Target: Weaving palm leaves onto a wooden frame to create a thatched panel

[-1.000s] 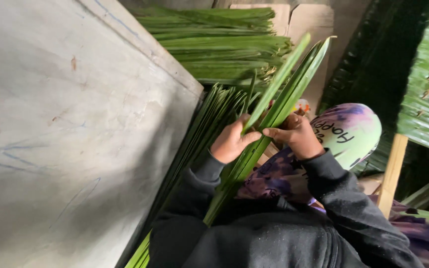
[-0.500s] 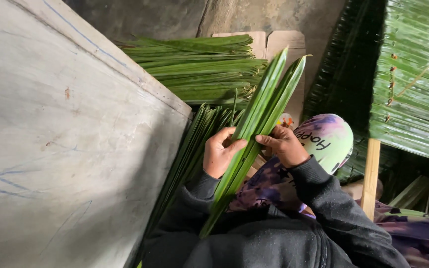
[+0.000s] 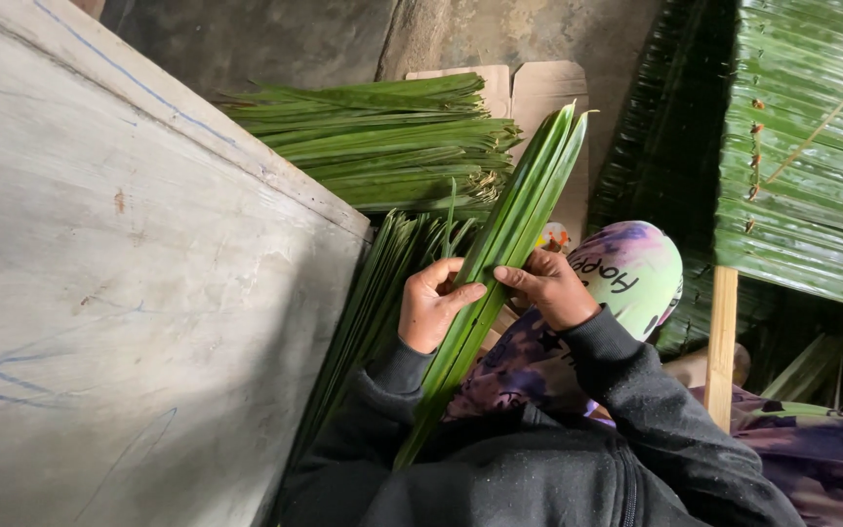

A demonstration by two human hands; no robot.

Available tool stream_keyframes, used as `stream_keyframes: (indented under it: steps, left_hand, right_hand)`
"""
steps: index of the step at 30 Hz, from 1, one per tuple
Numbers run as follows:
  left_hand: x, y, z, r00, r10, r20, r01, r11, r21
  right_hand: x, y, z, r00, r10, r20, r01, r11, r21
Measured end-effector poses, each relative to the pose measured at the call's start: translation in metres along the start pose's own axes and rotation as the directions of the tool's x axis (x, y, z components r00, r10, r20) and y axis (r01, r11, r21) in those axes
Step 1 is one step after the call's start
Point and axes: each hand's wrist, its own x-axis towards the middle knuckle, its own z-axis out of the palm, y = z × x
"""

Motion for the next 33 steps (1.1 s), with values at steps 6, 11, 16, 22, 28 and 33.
stream_keyframes:
  steps: [6, 11, 16, 22, 28, 33]
  left_hand:
    - [-0.001, -0.002, 0.004, 1.0, -0.005, -0.017, 0.005, 1.0, 0.023]
    - [-0.001, -0.001, 0.004, 0.999, 0.014, -0.03, -0.012, 0.999, 0.052]
    - [-0.002, -0.003, 0.006, 0.998, 0.032, -0.047, -0.029, 0.997, 0.066]
    - [-0.009, 0.007, 0.01, 0.996, 0.091, -0.014, -0.088, 0.987, 0.132]
    - [-0.014, 0.042, 0.007, 0.978, 0.015, 0.208, -0.041, 0.992, 0.122]
    - [0.002, 0.133, 0.042, 0.941, 0.171, 0.293, -0.238, 0.948, 0.211]
  right_hand:
    - [0.002, 0.007, -0.001, 1.0, -0.009, -0.024, 0.009, 1.0, -0.013]
    - [0.001, -0.005, 0.006, 0.999, -0.053, -0.011, 0.052, 0.994, -0.095]
    - [-0.002, -0.029, 0.022, 0.995, -0.093, -0.037, 0.088, 0.988, -0.125]
    - [-0.008, -0.037, 0.027, 0.97, -0.185, -0.157, 0.157, 0.972, -0.174]
    - [-0.053, -0.117, -0.001, 0.827, -0.397, -0.398, 0.305, 0.912, -0.274]
    - [-0.148, -0.147, -0.037, 0.644, -0.535, -0.547, 0.366, 0.843, -0.394]
